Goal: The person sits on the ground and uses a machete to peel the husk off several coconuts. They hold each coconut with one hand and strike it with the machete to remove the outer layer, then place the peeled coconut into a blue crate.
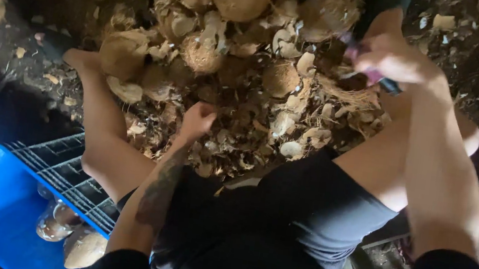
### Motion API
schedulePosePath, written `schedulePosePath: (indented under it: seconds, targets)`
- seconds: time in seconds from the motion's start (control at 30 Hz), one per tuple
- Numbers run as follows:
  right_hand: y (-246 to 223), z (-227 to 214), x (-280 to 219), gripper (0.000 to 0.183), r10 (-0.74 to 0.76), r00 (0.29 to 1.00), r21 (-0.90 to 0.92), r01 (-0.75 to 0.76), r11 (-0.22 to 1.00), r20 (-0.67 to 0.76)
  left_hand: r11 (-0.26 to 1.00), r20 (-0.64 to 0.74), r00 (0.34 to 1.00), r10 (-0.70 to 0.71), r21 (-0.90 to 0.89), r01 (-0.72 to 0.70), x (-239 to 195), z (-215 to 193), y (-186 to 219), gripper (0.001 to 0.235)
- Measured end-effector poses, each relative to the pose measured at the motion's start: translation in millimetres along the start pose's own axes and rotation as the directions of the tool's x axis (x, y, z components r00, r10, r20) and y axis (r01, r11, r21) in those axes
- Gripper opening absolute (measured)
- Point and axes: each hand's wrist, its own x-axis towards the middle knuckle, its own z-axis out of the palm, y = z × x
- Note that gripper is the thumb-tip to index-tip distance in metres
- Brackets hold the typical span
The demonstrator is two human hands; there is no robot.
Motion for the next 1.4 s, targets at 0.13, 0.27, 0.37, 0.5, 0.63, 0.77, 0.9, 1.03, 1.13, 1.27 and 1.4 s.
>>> schedulePosePath:
  seconds: [0.13, 0.27, 0.37, 0.5, 0.63, 0.77, 0.9, 1.03, 1.13, 1.27, 1.4]
  targets:
    - [-2, -17, -28, 0.023, -0.212, 0.947, 0.073, 0.235, 0.969, -0.241, 0.988, -0.045, 0.993, -0.109, 0.107, 0.114, 89, 68, -14, 0.031]
    - [9, -30, -41, 0.007, -0.147, 0.811, 0.4, 0.427, 0.811, -0.567, 0.939, 0.076, 0.982, 0.174, 0.288, -0.188, 136, 104, 59, 0.069]
    - [14, -39, -51, 0.007, 0.121, 0.742, 0.596, 0.418, 0.685, -0.659, 0.852, 0.247, 0.969, -0.019, 0.511, -0.113, 156, 127, 93, 0.096]
    - [23, -49, -62, 0.005, 0.219, 0.694, 0.696, 0.539, 0.474, -0.686, 0.716, 0.207, 0.976, -0.061, 0.69, -0.101, 182, 161, 85, 0.117]
    - [56, -60, -75, 0.021, 0.237, 0.718, 0.671, 0.407, 0.62, -0.654, 0.717, 0.133, 0.989, 0.069, 0.682, -0.142, 185, 172, 80, 0.087]
    - [60, -58, -75, 0.016, -0.069, 0.642, 0.312, 0.461, 0.831, -0.764, 0.623, 0.16, 0.983, 0.089, 0.761, -0.18, 168, 164, 97, 0.085]
    - [36, -63, -73, 0.01, 0.309, 0.707, 0.73, 0.42, 0.539, -0.636, 0.665, 0.311, 0.951, -0.003, 0.711, -0.23, 146, 129, 115, 0.1]
    - [85, -60, -64, 0.019, -0.637, 0.479, -0.455, 0.449, 0.769, -0.604, 0.702, 0.353, 0.922, 0.161, 0.615, -0.358, 180, 137, 84, 0.08]
    - [41, -51, -67, 0.016, 0.239, 0.715, 0.715, 0.49, 0.499, -0.657, 0.582, 0.414, 0.898, 0.148, 0.697, -0.418, 197, 137, 87, 0.129]
    - [34, -52, -68, 0.03, 0.064, 0.71, 0.524, 0.452, 0.722, -0.701, 0.554, 0.38, 0.899, 0.218, 0.71, -0.435, 194, 142, 84, 0.11]
    - [4, -50, -70, 0.015, 0.262, 0.712, 0.713, 0.455, 0.533, -0.651, 0.703, 0.256, 0.948, 0.191, 0.638, -0.314, 179, 148, 82, 0.094]
